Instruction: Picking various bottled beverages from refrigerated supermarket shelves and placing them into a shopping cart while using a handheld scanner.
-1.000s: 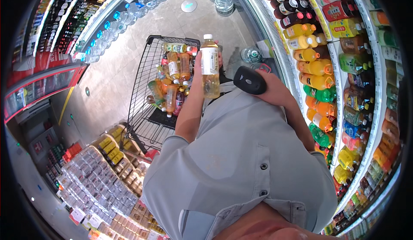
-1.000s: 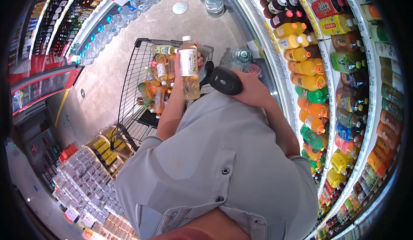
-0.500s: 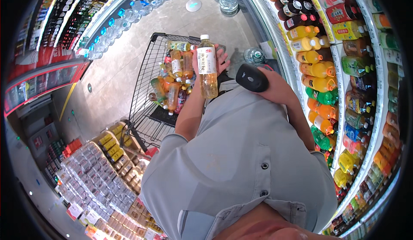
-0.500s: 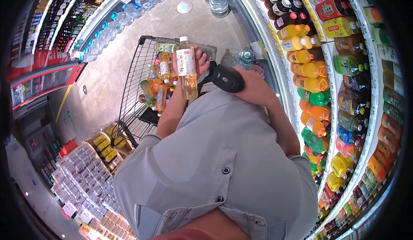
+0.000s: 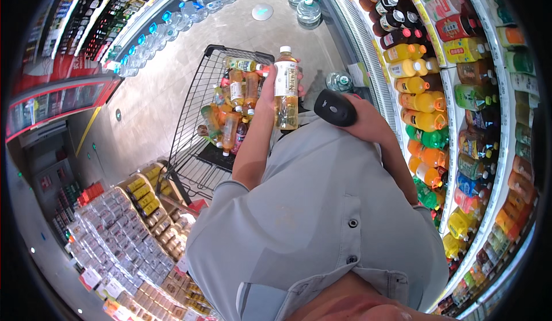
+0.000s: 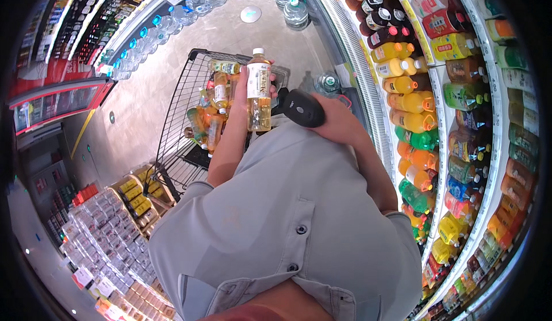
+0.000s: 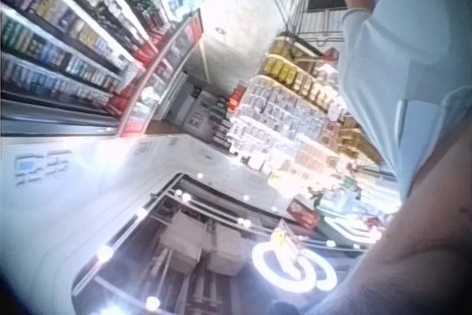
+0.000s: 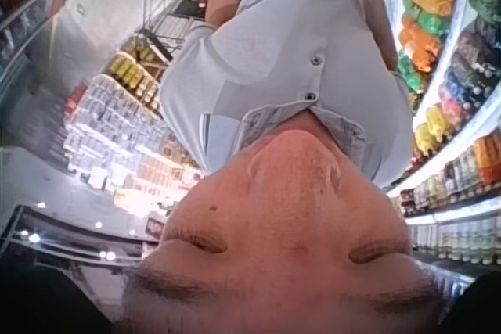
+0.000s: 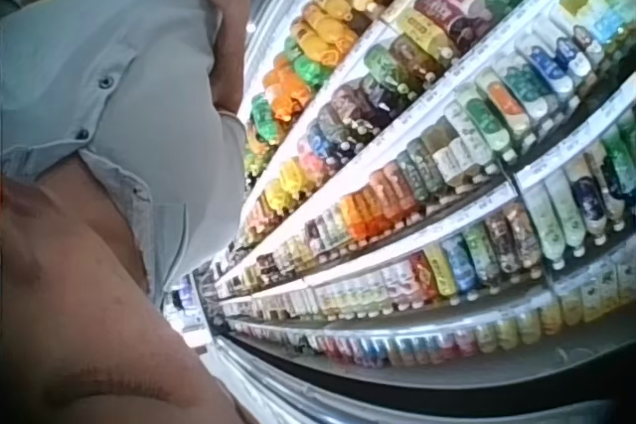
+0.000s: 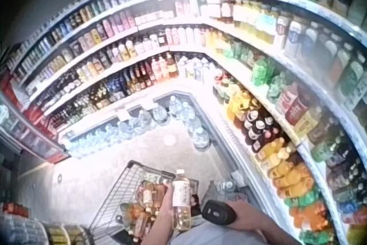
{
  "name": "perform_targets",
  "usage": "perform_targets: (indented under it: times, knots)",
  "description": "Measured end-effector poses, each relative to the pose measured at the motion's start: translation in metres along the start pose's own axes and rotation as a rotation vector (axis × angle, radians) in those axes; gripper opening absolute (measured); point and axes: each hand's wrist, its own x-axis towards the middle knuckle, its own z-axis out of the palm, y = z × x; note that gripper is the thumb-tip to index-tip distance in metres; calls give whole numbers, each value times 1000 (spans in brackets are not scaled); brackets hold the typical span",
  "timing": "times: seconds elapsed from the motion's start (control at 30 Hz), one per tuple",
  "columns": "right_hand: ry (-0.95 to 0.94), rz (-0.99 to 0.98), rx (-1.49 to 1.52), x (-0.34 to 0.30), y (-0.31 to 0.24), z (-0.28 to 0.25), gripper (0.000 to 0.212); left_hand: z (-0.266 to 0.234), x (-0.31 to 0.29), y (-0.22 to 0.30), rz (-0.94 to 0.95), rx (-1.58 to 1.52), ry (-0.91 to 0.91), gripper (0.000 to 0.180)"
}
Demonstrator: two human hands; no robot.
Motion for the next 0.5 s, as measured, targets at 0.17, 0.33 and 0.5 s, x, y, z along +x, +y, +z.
perform_targets:
  times: [0.17, 0.33, 0.5]
  knots:
    - [-27, 61, -24, -1, -2, 1, 52, 23, -5, 8, -42, 96, 225, 70]
    - [-38, 56, -12, 0, 0, 2, 52, 23, -13, 9, -2, 194, 447, 59]
    - [-36, 38, 4, 0, 3, 5, 52, 14, -22, 17, 34, 179, 104, 58]
